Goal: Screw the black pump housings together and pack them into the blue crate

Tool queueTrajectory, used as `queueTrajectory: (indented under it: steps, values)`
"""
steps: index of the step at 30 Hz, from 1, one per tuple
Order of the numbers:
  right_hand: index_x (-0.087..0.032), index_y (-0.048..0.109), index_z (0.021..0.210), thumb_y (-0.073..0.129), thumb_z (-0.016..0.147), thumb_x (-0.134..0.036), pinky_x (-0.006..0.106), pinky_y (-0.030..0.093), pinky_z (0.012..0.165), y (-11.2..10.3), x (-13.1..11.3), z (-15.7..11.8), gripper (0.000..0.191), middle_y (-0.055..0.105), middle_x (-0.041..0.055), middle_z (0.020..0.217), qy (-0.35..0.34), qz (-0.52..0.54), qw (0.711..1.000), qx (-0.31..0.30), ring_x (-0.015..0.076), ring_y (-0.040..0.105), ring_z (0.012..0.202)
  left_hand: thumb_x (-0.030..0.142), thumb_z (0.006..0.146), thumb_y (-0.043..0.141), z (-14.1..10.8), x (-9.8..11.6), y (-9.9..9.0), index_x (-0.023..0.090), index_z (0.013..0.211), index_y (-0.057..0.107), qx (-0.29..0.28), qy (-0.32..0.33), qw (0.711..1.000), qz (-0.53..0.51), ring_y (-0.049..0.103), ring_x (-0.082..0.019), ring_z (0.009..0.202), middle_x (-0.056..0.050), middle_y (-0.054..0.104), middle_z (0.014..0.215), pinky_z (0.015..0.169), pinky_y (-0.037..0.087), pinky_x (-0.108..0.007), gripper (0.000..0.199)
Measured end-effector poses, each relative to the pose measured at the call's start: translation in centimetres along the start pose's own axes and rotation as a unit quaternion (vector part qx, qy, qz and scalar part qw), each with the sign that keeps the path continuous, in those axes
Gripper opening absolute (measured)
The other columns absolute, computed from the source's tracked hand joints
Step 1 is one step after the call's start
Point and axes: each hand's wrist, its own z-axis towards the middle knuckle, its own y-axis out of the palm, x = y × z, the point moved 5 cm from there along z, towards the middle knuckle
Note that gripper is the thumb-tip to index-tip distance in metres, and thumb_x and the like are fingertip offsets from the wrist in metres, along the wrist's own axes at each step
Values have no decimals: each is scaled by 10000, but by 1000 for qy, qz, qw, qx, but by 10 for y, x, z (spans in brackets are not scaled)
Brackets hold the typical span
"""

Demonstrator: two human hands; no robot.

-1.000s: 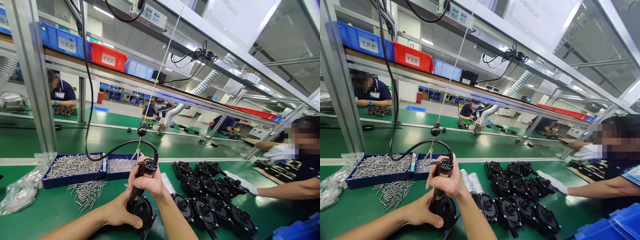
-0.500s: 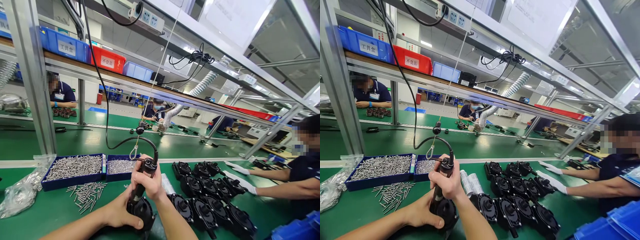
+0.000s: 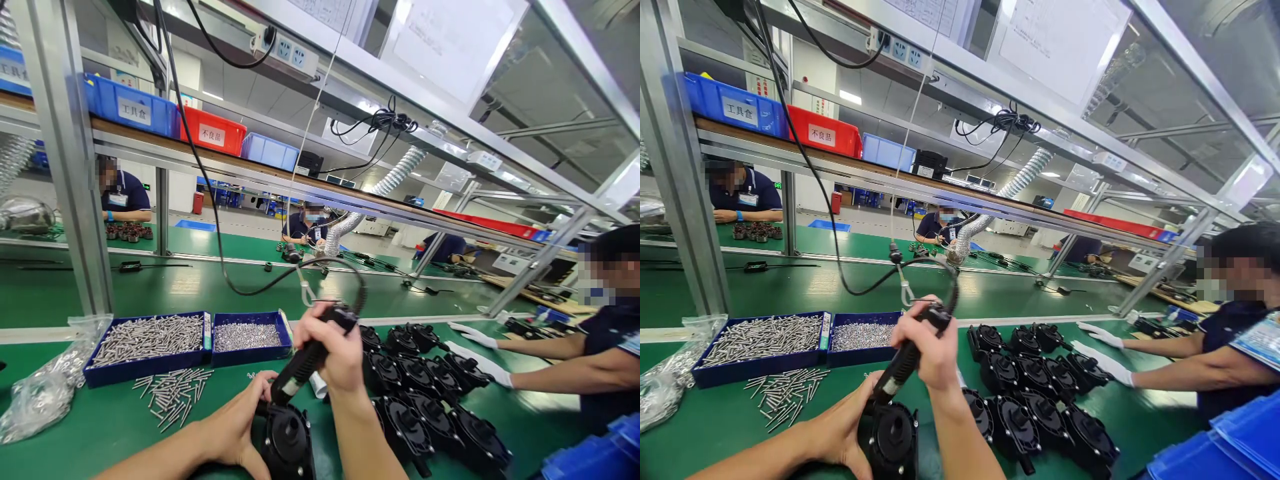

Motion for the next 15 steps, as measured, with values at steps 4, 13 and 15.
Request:
queueTrajectory:
  steps: [4,13,15]
  values:
    - [-229,562,825,776,735,-242,250,430,472,-31,-52,-2,232,537,-64,558,-106,37,990,85,130,546,466,470,360,1063,-2,4,17,253,1284,504,12,-11,1000,-25,554,-323,1155,-74,574,1257,1030,442,-423,1101]
    - [-232,525,798,734,722,-258,266,416,475,-46,-78,-7,224,498,-66,556,-154,40,977,142,131,527,468,481,608,966,-8,-8,25,253,1145,445,95,-185,947,-244,601,-167,758,20,673,885,730,469,-300,783]
    - [-234,528,798,735,707,-252,273,427,482,-44,-77,-6,228,515,-67,550,-152,45,976,152,135,536,464,482,515,1008,-11,-16,24,237,1077,491,61,-203,951,-227,565,-145,747,27,664,873,699,433,-270,802]
